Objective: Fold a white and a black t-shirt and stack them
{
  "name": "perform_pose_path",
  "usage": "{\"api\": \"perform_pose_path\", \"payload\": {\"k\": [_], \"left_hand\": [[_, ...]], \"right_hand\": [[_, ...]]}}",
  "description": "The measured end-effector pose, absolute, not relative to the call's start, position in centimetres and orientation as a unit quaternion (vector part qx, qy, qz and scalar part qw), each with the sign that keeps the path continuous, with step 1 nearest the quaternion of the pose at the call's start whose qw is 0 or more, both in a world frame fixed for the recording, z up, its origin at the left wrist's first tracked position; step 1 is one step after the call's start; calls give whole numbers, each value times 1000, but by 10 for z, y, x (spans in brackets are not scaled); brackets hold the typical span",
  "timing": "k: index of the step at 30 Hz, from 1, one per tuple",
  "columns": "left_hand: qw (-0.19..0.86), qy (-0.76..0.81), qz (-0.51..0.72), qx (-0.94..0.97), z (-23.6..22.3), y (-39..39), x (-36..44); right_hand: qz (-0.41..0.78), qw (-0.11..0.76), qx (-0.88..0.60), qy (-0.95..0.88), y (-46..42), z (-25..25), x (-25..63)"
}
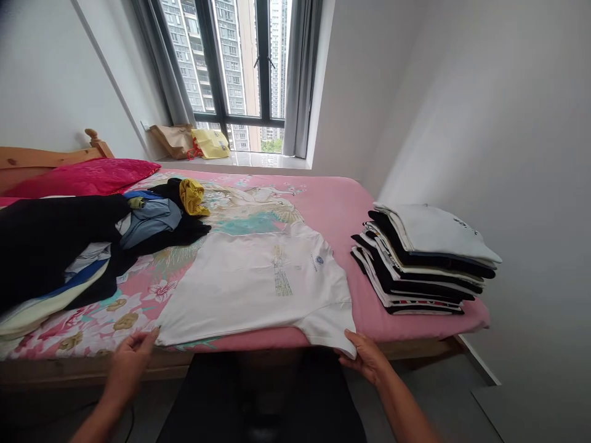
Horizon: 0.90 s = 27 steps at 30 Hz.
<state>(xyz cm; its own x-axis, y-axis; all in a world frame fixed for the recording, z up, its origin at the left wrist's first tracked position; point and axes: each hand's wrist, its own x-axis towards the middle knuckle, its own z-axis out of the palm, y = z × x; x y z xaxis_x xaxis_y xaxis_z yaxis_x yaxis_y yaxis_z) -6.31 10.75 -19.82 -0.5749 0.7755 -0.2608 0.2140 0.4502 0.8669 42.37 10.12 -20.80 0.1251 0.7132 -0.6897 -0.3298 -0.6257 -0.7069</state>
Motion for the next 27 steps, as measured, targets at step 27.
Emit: {"api": "perform_pose_path", "payload": {"k": [27], "left_hand": [[712,577,221,333,-234,106,233]], "right_hand": [[603,373,-644,-288,104,-249,441]]}}
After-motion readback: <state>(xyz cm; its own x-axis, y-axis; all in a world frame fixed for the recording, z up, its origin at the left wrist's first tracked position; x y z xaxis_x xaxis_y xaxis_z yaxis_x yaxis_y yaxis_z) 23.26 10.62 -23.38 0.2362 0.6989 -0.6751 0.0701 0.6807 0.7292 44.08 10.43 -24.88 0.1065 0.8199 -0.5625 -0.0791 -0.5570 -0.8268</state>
